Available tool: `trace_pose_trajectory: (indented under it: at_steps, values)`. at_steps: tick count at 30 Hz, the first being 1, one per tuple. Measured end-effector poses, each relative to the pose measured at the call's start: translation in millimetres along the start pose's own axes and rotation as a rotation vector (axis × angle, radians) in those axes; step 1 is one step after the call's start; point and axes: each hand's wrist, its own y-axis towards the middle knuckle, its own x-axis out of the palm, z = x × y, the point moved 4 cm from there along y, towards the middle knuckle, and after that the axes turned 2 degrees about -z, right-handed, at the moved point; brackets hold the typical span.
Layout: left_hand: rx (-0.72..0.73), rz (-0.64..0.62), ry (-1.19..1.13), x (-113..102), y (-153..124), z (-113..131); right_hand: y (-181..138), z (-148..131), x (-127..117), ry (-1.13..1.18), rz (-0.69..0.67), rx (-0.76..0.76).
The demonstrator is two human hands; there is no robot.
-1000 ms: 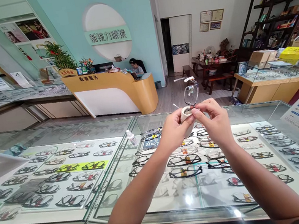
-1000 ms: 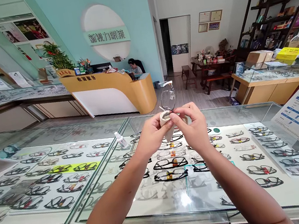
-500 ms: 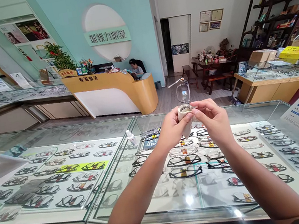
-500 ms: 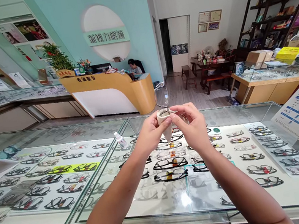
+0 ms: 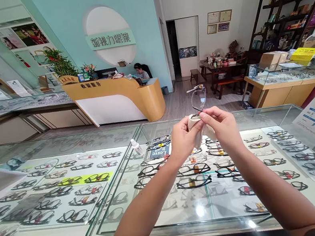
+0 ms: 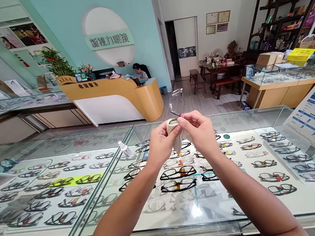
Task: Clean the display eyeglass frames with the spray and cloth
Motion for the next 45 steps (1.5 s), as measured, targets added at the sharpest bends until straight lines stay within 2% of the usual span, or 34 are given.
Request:
trace_pose_trajectory:
  at_steps: [4,7,10,12,14,20,26,30,32,34,38,40,42,45]
  values:
    - [0.039,0.028,0.035,1,-1,1,-1,2,3,0.089,0.014,0.033]
    - [0.022,-0.056,0.05,-4,1,5,0,4,1,0.136,0.031,0.048]
    - [-0.047,-0.129,0.032,-15,4,11,5,5,-8,0.163,0.111,0.019]
    - [-0.071,-0.127,0.015,-22,6,15,7,5,-15,0.188,0.152,-0.007]
    - [-0.059,-0.115,0.011,-24,6,17,8,4,-16,0.202,0.134,-0.01]
    - [-0.03,-0.167,-0.022,-3,-2,13,2,-3,-6,0.087,0.021,-0.01]
    - [0.014,-0.066,-0.085,9,-4,0,-3,-1,2,0.074,-0.045,0.106]
    - [0.115,0.045,0.002,5,-3,-1,-1,-1,3,0.127,-0.097,0.103]
    - [0.119,0.049,0.043,0,-2,1,1,0,2,0.171,-0.116,0.118]
    - [0.081,-0.04,0.056,-4,0,4,2,2,0,0.195,-0.109,0.138]
    - [0.034,-0.339,0.048,-9,3,13,6,4,-6,0.219,-0.055,0.186]
    - [0.023,-0.389,0.034,-9,4,12,6,7,-5,0.243,-0.049,0.212]
    - [0.009,-0.342,0.007,-7,4,7,6,10,-2,0.273,-0.066,0.239]
    - [0.044,-0.189,-0.002,-3,3,-1,2,13,4,0.309,-0.099,0.256]
